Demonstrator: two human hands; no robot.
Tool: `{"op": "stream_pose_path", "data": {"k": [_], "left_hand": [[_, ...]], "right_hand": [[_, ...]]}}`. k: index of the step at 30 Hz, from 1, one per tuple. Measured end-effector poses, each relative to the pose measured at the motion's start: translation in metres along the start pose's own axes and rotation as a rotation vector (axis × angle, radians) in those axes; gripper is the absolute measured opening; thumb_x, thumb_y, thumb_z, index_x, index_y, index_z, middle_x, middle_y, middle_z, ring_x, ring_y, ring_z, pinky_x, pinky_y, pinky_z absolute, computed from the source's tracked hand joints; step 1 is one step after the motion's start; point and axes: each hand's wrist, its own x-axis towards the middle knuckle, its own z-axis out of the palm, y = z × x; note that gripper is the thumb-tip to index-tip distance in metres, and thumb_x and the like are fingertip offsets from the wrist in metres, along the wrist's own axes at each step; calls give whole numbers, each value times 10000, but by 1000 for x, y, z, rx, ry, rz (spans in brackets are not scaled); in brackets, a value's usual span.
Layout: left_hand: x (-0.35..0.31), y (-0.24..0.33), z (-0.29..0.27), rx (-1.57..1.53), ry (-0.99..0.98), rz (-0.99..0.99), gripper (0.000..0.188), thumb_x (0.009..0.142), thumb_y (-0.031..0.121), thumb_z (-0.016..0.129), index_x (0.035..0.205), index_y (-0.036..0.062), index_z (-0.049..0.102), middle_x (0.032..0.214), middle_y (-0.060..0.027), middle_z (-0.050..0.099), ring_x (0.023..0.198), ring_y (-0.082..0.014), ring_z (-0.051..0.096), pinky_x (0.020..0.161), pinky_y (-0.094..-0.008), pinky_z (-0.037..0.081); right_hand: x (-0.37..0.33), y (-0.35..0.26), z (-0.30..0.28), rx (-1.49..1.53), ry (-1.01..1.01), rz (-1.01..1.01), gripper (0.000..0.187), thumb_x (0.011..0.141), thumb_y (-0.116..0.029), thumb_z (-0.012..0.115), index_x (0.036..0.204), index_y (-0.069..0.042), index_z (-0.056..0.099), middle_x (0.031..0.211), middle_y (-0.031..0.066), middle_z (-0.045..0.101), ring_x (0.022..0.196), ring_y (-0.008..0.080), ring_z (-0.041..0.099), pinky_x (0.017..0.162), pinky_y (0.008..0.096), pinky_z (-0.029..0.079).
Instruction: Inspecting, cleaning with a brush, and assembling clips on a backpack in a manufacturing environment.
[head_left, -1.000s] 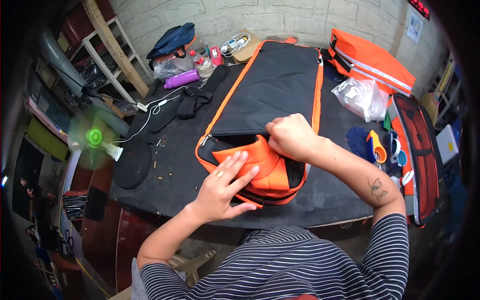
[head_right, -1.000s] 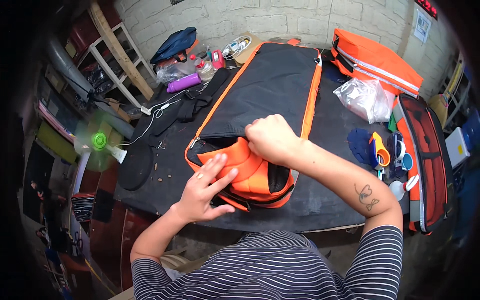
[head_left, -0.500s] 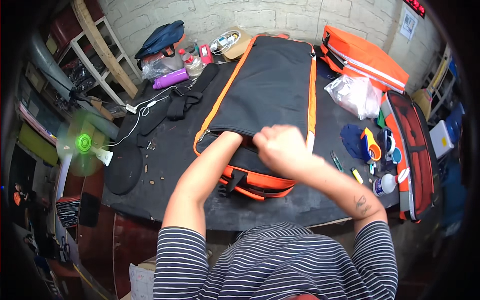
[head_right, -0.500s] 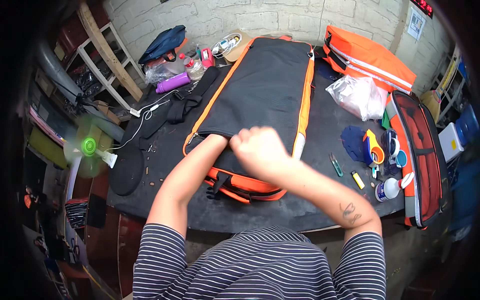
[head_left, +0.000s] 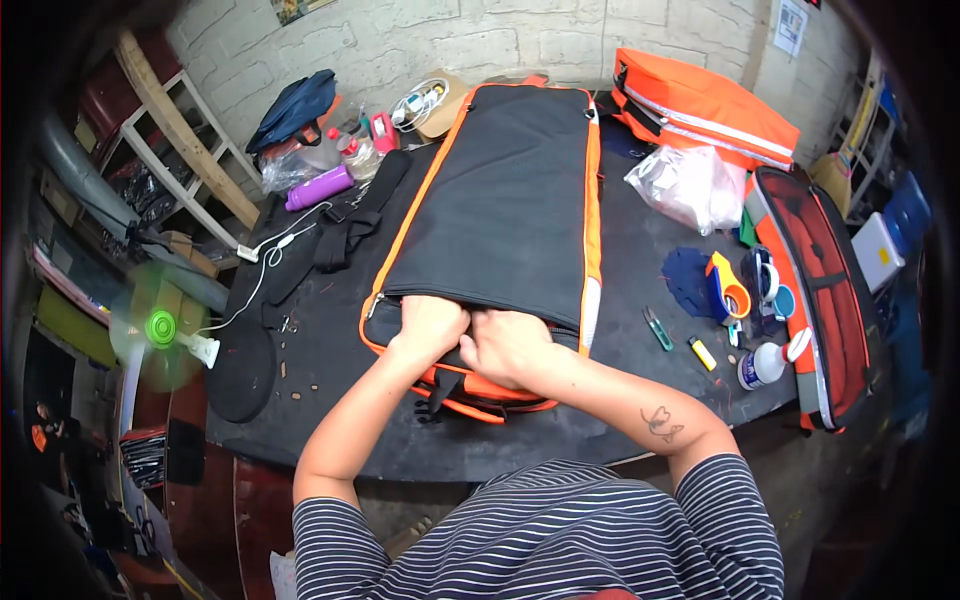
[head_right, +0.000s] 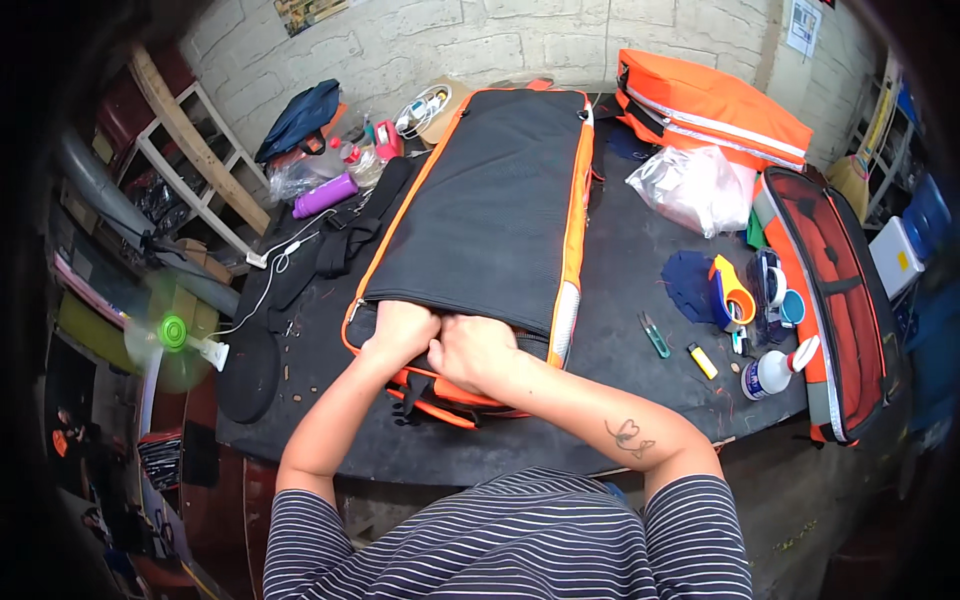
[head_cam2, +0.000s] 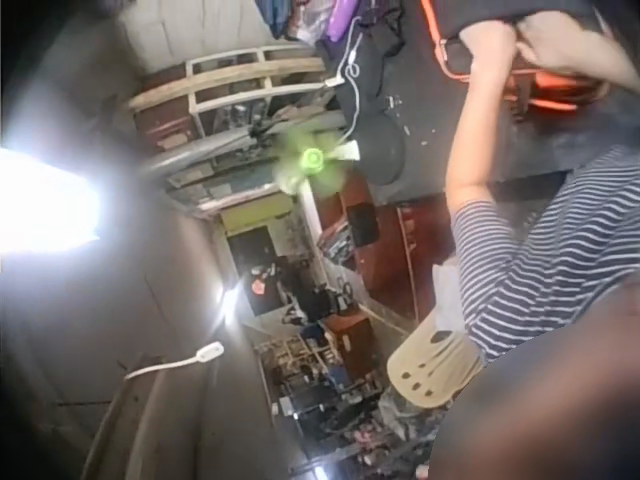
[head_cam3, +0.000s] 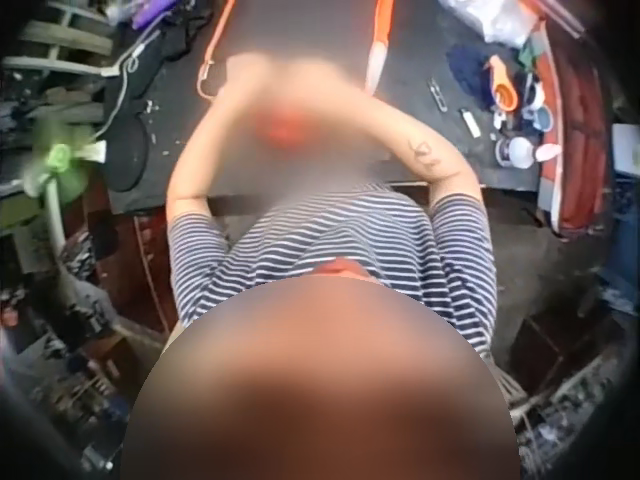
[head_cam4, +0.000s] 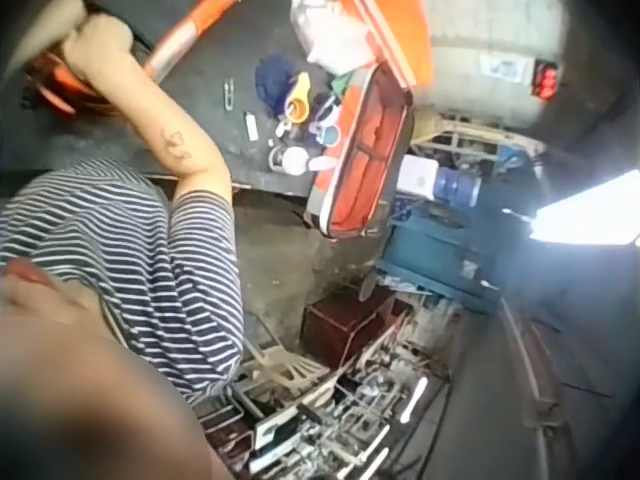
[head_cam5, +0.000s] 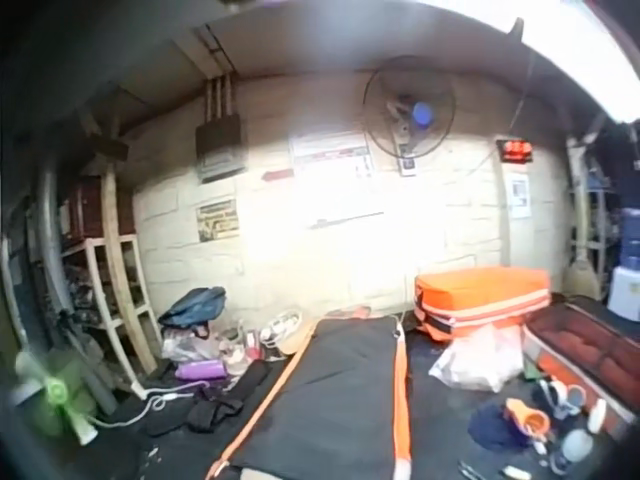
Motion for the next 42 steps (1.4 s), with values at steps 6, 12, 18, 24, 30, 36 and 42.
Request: {"op": "stream_pose_path", "data": {"k": [6,12,18,24,30,36,42], "left_hand": [[-8,23,-6,-259,-172,-125,326,784,125,587,1066,-34,627,1077,-265,615,1034,-466,547,914,-513,418],[-25,42,-1,-2157,264,-652,572,678,30,475,1243,-51,514,1298,-185,533,1275,-331,432,1088,-451,327],[-11,35,15,-2613,612,-544,520,959,247,445,1415,6,384,1502,-123,372,1400,-276,316,1173,-446,202],[-9,49,6,-2388,588,-528,538,1010,257,371,1476,9,265,1535,-135,308,1428,-304,259,1180,-478,157],[-12,54,7,-2540,703,-627,566,1022,292,333,1492,2,208,1577,-128,202,1454,-312,185,1176,-507,121],[-15,52,11,-2216,639,-964,498,1001,235,479,1440,44,343,1475,-108,389,1362,-279,346,1150,-460,235],[-23,57,13,-2213,566,-851,488,988,227,500,1420,39,370,1451,-115,420,1353,-281,362,1137,-455,257]], "right_hand": [[-19,9,2,-113,0,100,554,893,-434,514,905,102,652,855,230,663,818,335,671,721,402,551],[-22,55,-133,642,-464,-138,399,959,-329,526,1150,12,608,1182,220,608,1150,338,570,966,435,450],[112,183,-112,-291,613,173,565,972,-437,449,1358,-25,470,1470,228,367,1408,377,274,1122,557,229],[217,280,-17,-219,19,13,849,903,-724,254,1537,-167,159,1604,136,66,1477,339,49,1154,577,19],[322,313,-35,-258,65,651,736,955,-636,196,1536,-185,178,1602,127,100,1474,344,77,1133,626,27],[327,269,-6,-88,-163,-177,697,956,-626,242,1519,-214,244,1603,73,134,1470,329,119,1129,639,51],[388,305,-16,-72,-172,161,664,962,-622,233,1529,-281,193,1610,-50,89,1484,255,65,1126,654,-1]]}}
